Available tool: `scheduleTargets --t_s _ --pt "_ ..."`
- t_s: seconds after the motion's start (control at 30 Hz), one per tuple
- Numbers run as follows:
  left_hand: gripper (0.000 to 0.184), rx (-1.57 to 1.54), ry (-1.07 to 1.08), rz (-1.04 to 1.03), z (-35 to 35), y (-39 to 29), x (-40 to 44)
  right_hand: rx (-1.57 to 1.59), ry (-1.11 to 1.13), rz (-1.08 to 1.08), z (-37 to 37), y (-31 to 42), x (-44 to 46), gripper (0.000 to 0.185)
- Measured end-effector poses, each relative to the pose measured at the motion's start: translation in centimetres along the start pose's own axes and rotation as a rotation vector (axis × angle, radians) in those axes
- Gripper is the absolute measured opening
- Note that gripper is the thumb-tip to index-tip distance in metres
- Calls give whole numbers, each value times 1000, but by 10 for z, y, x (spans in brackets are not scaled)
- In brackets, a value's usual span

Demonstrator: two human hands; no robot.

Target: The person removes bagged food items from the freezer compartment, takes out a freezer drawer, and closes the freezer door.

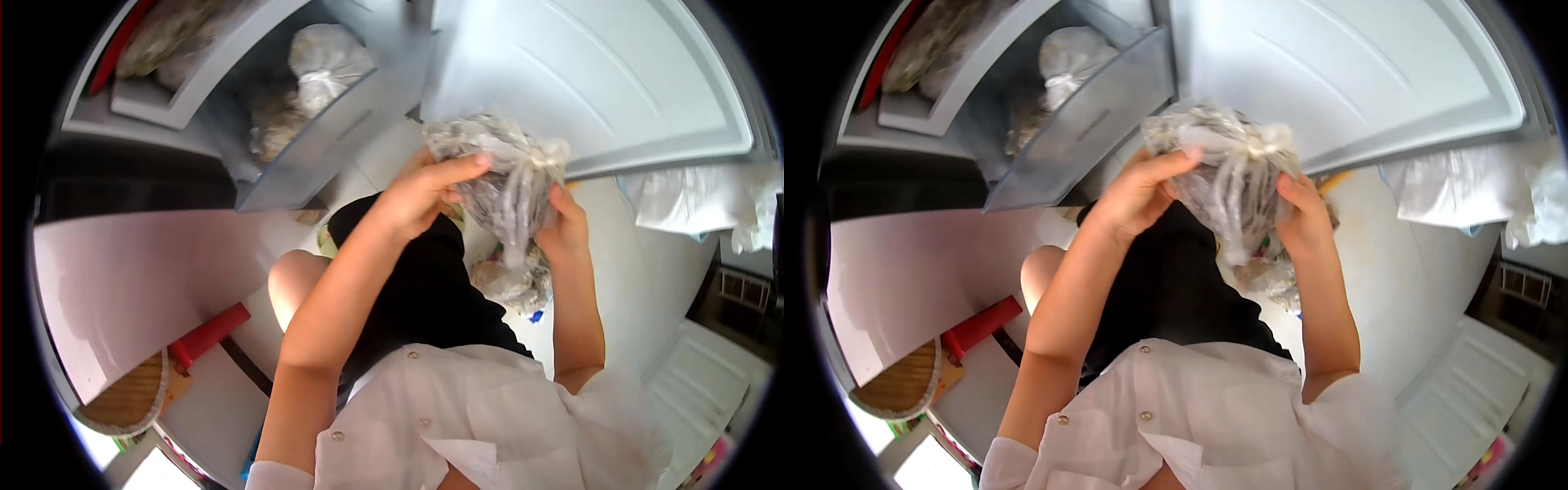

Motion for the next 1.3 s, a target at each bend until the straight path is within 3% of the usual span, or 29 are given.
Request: scheduleTargets --t_s 0.2,0.3,0.33,0.43,0.6,0.73,0.83,0.97,1.0,1.1,1.23,1.3 --pt "41 -42 30 50 -14 -5 0 41 27 -17 8 2 -6 59" --pt "50 42 42 47 -14 6 4 -299 -172 241 4 10 -20 56" --pt "54 117 69 66 -9 10 7 -295 -239 438 2 9 -23 55" --pt "59 167 50 -35 -23 24 4 -742 -289 1039 10 33 -45 49" --pt "63 234 118 -11 -55 53 -2 -1202 -290 1176 3 43 -70 24" --pt "59 247 111 64 -73 71 -11 -1004 -376 1115 34 48 -79 6" --pt "59 200 115 138 -81 84 -23 -376 -364 619 50 66 -104 22" --pt "59 79 106 152 -88 127 -28 -283 -356 759 72 81 -123 24" --pt "60 98 79 206 -86 135 -30 -138 -349 893 79 89 -124 22" --pt "65 66 16 258 -86 165 -36 -183 -472 857 95 104 -132 21" --pt "76 177 71 287 -81 188 -24 -285 -373 772 76 104 -147 25" --pt "65 461 -68 -202 -91 191 -26 -358 -282 710 71 102 -153 25"
Point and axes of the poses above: each hand's wrist, its own x-axis towards the middle knuckle, its own z-axis out of the back of the hand, y = z × x, the point moved 1 cm from there along x, towards the middle knuckle, and after that the axes turned 13 degrees about -y, right-handed, at the moved point
